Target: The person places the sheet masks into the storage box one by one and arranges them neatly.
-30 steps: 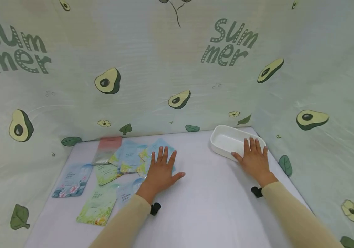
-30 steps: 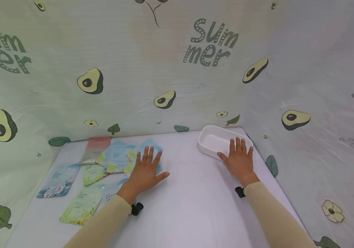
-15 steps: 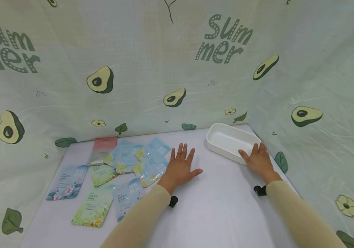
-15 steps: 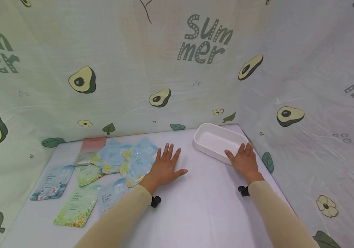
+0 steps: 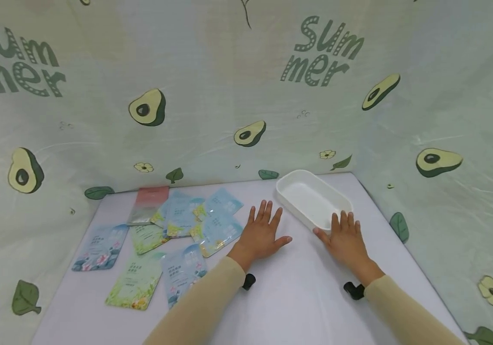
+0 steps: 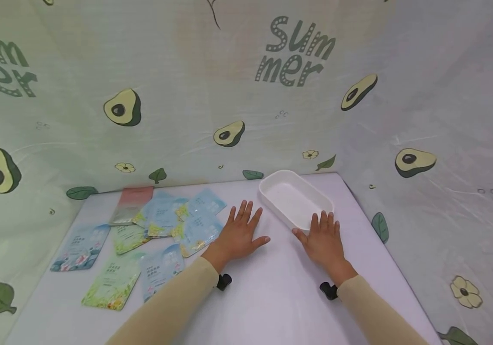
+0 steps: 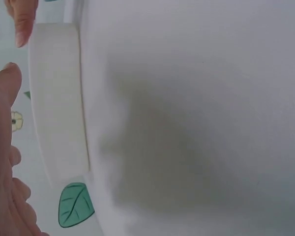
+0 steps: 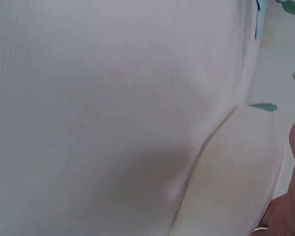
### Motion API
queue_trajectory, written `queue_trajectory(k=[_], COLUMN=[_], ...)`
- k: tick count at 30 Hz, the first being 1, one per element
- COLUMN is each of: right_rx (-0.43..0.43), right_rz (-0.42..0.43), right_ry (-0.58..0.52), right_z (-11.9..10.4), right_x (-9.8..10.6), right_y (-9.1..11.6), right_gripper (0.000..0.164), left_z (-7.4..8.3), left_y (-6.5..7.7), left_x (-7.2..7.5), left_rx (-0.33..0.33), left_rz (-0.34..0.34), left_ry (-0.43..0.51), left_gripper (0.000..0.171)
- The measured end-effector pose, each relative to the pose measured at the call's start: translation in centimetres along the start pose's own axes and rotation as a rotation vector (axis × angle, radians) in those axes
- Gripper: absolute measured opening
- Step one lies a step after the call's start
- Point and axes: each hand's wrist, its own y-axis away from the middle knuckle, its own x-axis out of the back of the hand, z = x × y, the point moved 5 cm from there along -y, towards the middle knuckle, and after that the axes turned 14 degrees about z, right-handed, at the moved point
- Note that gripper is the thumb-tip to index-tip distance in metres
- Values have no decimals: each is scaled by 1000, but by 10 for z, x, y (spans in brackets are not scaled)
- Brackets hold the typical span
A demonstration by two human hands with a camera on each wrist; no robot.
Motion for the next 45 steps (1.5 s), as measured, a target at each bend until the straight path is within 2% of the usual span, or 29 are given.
queue_trajectory(k=[9,15,21,25,30,34,36,40,45], right_rx=[250,349,461,479,437,412,389,319,191], right_rz=[90,118,216,222,128,52,45,42,-78], right_ry=[-9,-44,-25,-9,-92,-166,-158,-63,-38], right_z=[-52,-79,-98,-103,-99,-85,-72,-37,2], right_x=[-12,-22,-22,-20,-16,-11,-10,-7,-11], right_y=[16,25,31,30,25,15,3,-28,-62], right_gripper=[75,72,66,64,61,59,60,65,82], left_z=[5,0,-4,-4,1,7,10,19,34], left_y=[2,9,15,16,12,6,3,-2,-5], left_x=[-1,-3,0,-1,-4,-4,-4,-7,-11], left_rx=[-15,5,-3,-22,-34,-37,-32,-33,-69], left_rz=[2,29,36,24,23,20,11,-23,-67], left_ry=[-57,-37,-14,3,18,34,34,10,-24], left_gripper=[76,70,68,67,66,66,66,68,71])
